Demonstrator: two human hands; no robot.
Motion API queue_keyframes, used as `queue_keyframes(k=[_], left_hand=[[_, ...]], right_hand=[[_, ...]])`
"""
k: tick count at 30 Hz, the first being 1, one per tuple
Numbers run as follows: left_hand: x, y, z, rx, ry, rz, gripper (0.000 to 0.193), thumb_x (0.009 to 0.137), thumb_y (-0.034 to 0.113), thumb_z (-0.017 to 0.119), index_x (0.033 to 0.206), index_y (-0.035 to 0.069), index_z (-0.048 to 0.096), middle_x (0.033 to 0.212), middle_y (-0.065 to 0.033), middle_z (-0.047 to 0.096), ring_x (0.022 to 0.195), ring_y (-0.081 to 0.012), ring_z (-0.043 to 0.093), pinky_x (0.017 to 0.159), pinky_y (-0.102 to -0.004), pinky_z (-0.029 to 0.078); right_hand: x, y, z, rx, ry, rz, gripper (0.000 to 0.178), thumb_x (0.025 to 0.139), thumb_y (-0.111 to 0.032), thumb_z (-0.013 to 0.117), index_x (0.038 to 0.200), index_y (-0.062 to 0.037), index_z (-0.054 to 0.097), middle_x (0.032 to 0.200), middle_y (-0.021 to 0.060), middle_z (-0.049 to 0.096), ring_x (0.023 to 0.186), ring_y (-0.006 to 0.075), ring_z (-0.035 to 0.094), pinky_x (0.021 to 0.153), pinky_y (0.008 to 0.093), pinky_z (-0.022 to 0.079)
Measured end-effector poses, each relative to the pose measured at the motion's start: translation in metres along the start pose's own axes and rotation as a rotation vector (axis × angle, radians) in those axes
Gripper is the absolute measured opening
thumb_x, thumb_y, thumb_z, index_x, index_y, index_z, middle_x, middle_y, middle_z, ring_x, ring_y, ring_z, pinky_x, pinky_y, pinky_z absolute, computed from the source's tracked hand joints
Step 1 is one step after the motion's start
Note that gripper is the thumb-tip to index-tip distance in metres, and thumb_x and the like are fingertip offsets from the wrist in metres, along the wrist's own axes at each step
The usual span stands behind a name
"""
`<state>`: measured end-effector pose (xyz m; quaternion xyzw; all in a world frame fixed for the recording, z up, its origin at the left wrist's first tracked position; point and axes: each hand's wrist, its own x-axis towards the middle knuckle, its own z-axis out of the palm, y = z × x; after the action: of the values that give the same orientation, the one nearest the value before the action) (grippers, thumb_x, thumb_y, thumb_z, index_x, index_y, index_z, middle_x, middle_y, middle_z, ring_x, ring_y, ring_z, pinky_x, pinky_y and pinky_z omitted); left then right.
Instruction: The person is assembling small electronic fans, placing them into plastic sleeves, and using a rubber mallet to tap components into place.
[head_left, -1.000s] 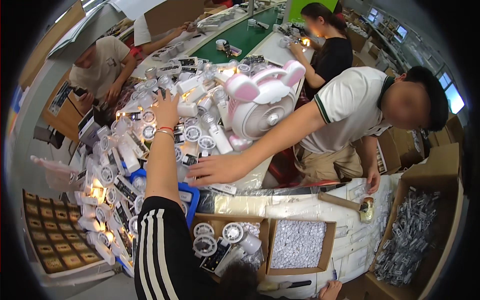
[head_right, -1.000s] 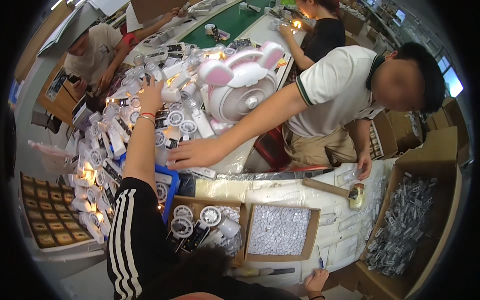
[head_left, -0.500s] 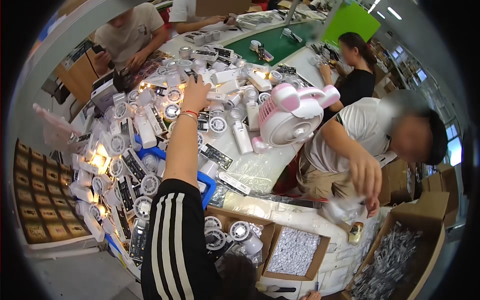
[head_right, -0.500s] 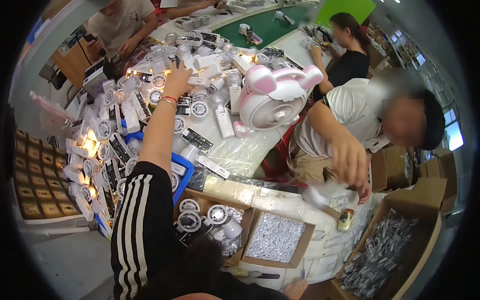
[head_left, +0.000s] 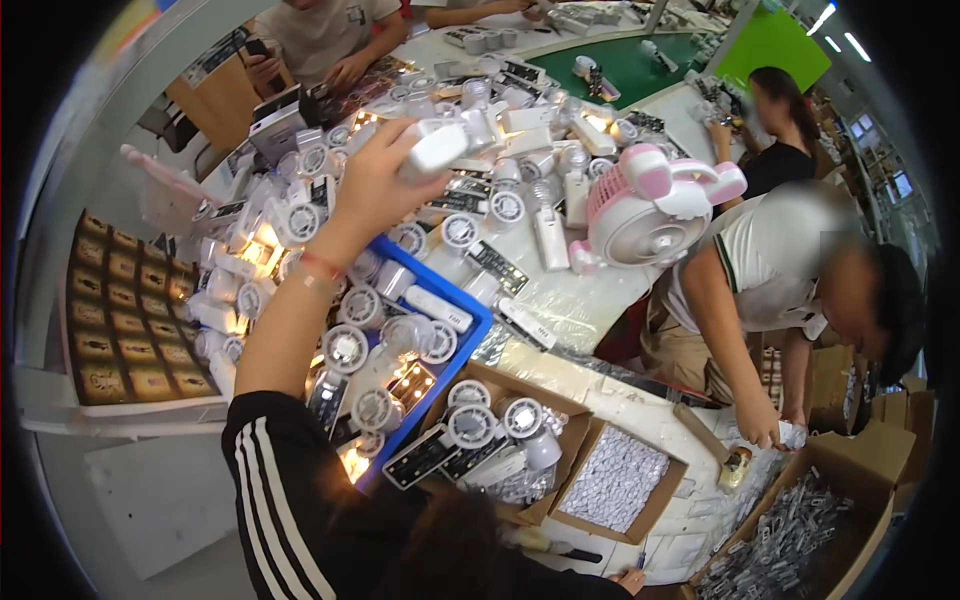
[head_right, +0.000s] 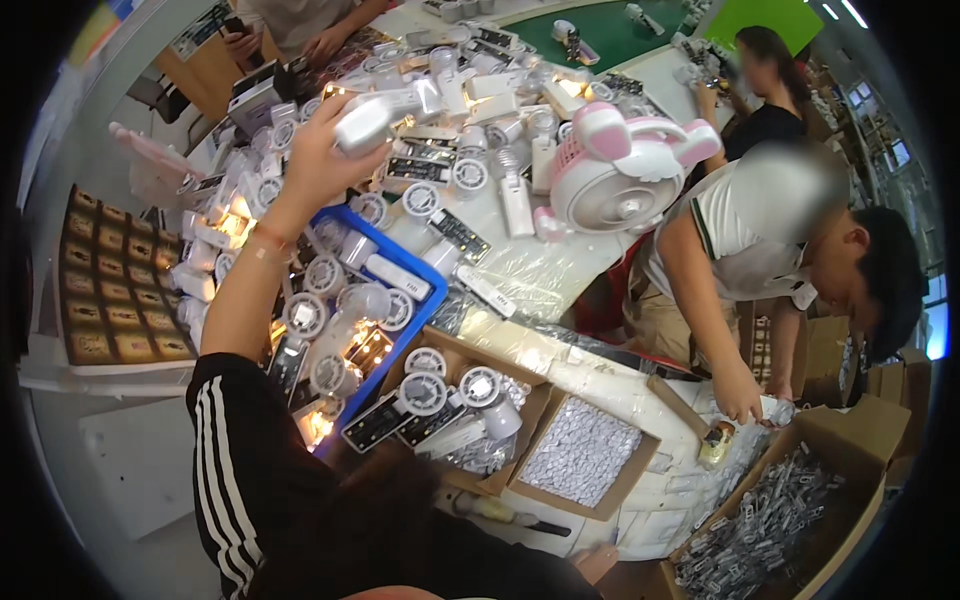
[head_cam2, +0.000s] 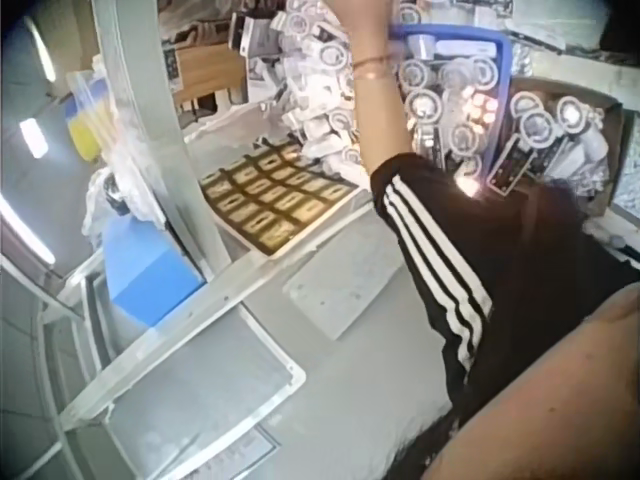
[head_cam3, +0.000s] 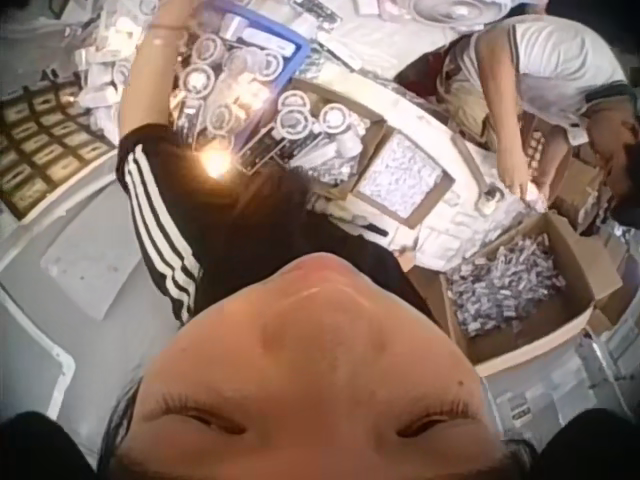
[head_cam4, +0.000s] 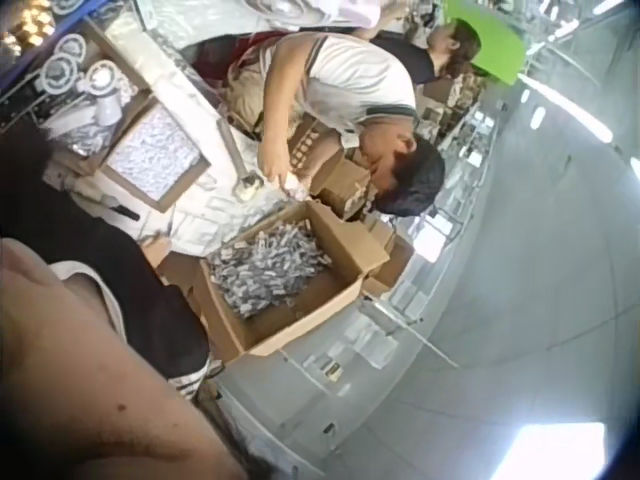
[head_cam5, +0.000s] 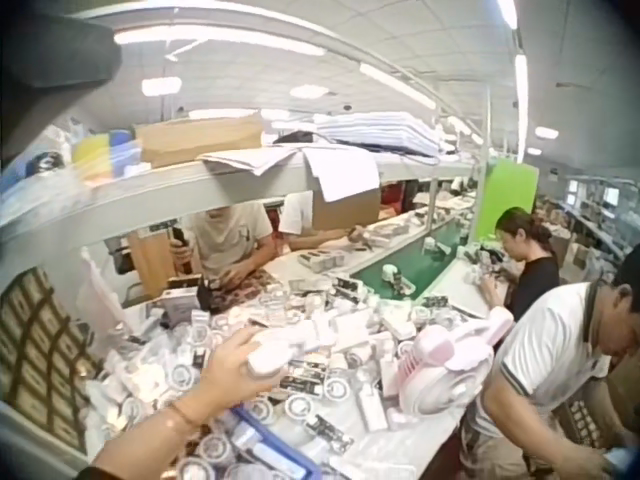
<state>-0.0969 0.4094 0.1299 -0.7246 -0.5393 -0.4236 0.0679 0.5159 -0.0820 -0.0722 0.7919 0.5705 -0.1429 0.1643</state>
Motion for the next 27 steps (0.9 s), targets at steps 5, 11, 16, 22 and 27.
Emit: queue_keyframes(k=[5, 11, 16, 22, 27], left_hand=[[-0.096, 0.064, -0.056, -0.602, -0.110, -0.645, 0.024, 0.075, 0.016, 0.076, 0.091, 0.002, 0.064, 0.115, -0.0175, 0.061, 0.100, -0.0303, 0.064, 0.088, -0.0362, 0.052], [-0.153, 0.080, -0.100, 0.083, -0.486, 0.331, 0.016, 0.075, 0.012, 0.067, 0.079, 0.005, 0.053, 0.126, -0.0153, 0.058, 0.112, -0.0288, 0.059, 0.093, -0.0394, 0.050], [-0.161, 0.107, -0.103, 0.172, -0.757, 0.364, 0.022, 0.070, 0.018, 0.071, 0.081, 0.008, 0.055, 0.134, -0.0037, 0.054, 0.124, -0.0240, 0.050, 0.103, -0.0407, 0.041], [-0.152, 0.124, -0.090, 0.017, -0.920, 0.292, 0.018, 0.069, 0.013, 0.064, 0.085, 0.005, 0.063, 0.127, -0.0064, 0.056, 0.124, -0.0246, 0.048, 0.104, -0.0418, 0.039], [-0.125, 0.120, -0.074, -0.166, -0.928, 0.167, 0.014, 0.069, 0.011, 0.066, 0.081, 0.007, 0.062, 0.119, -0.0078, 0.061, 0.112, -0.0261, 0.056, 0.092, -0.0426, 0.046]], right_hand=[[0.001, 0.005, -0.010, 0.068, -0.041, -0.046, 0.030, 0.077, -0.017, 0.054, 0.101, 0.0019, 0.056, 0.095, 0.0265, 0.054, 0.088, 0.0452, 0.051, 0.079, 0.0542, 0.041], [0.016, 0.003, -0.017, 0.141, -0.048, -0.084, 0.031, 0.073, -0.015, 0.053, 0.098, 0.0030, 0.054, 0.091, 0.0254, 0.053, 0.083, 0.0443, 0.051, 0.075, 0.0537, 0.041], [0.017, 0.004, -0.020, 0.196, -0.045, -0.101, 0.032, 0.070, -0.014, 0.052, 0.096, 0.0040, 0.053, 0.088, 0.0244, 0.051, 0.079, 0.0436, 0.050, 0.071, 0.0533, 0.041], [0.017, 0.028, 0.038, 0.051, 0.307, -0.213, 0.034, 0.067, -0.014, 0.052, 0.093, 0.0076, 0.056, 0.083, 0.0267, 0.052, 0.075, 0.0454, 0.052, 0.067, 0.0533, 0.043], [0.018, 0.006, -0.012, 0.034, 0.044, -0.141, 0.033, 0.066, -0.014, 0.052, 0.091, 0.0069, 0.056, 0.083, 0.0256, 0.052, 0.076, 0.0436, 0.052, 0.066, 0.0526, 0.043]])
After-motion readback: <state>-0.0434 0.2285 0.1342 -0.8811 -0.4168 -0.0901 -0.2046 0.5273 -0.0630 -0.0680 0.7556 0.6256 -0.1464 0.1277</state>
